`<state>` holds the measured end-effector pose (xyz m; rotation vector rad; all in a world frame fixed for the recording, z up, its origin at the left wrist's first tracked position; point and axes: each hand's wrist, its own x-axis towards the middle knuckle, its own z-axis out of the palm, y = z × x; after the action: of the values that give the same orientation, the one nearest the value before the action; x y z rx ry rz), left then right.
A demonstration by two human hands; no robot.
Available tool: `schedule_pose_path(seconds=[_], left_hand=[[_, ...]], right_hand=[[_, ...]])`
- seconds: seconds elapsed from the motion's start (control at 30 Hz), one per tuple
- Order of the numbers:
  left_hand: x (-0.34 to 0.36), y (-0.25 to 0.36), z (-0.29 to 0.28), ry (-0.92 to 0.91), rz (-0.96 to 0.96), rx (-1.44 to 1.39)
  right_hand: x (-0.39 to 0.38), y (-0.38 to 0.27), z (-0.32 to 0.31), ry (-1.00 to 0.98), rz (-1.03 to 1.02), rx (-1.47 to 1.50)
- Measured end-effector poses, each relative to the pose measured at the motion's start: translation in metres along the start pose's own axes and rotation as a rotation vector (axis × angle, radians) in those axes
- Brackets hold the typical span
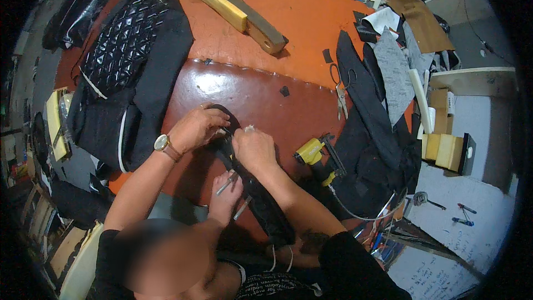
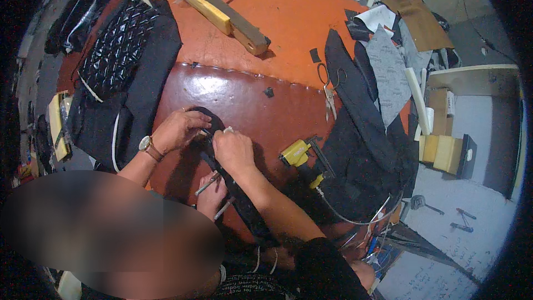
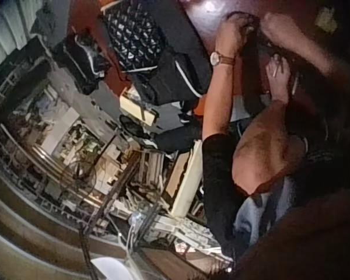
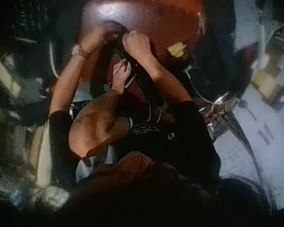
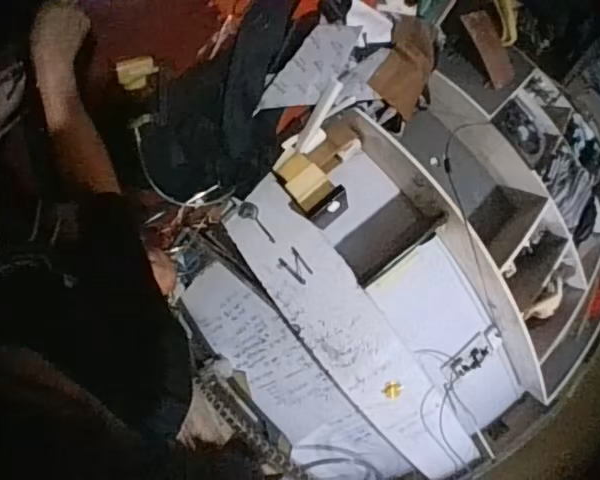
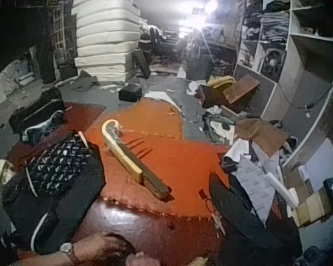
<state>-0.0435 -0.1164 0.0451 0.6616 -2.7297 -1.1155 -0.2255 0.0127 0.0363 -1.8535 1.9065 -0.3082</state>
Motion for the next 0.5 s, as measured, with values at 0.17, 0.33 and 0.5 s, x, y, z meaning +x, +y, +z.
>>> schedule_pose_path(seconds=[0.17, 0.33, 0.5], left_hand=[[0.004, 0.007, -0.005, 0.011, -0.024, -0.062], [0.006, 0.004, -0.007, -0.005, -0.019, -0.062], [0.009, -0.005, -0.008, -0.016, -0.056, -0.174]], right_hand=[[0.003, -0.005, -0.004, 0.154, 0.030, -0.020], [0.024, 0.001, -0.011, 0.017, -0.136, -0.196], [0.024, 0.013, 0.001, -0.018, -0.303, -0.146]])
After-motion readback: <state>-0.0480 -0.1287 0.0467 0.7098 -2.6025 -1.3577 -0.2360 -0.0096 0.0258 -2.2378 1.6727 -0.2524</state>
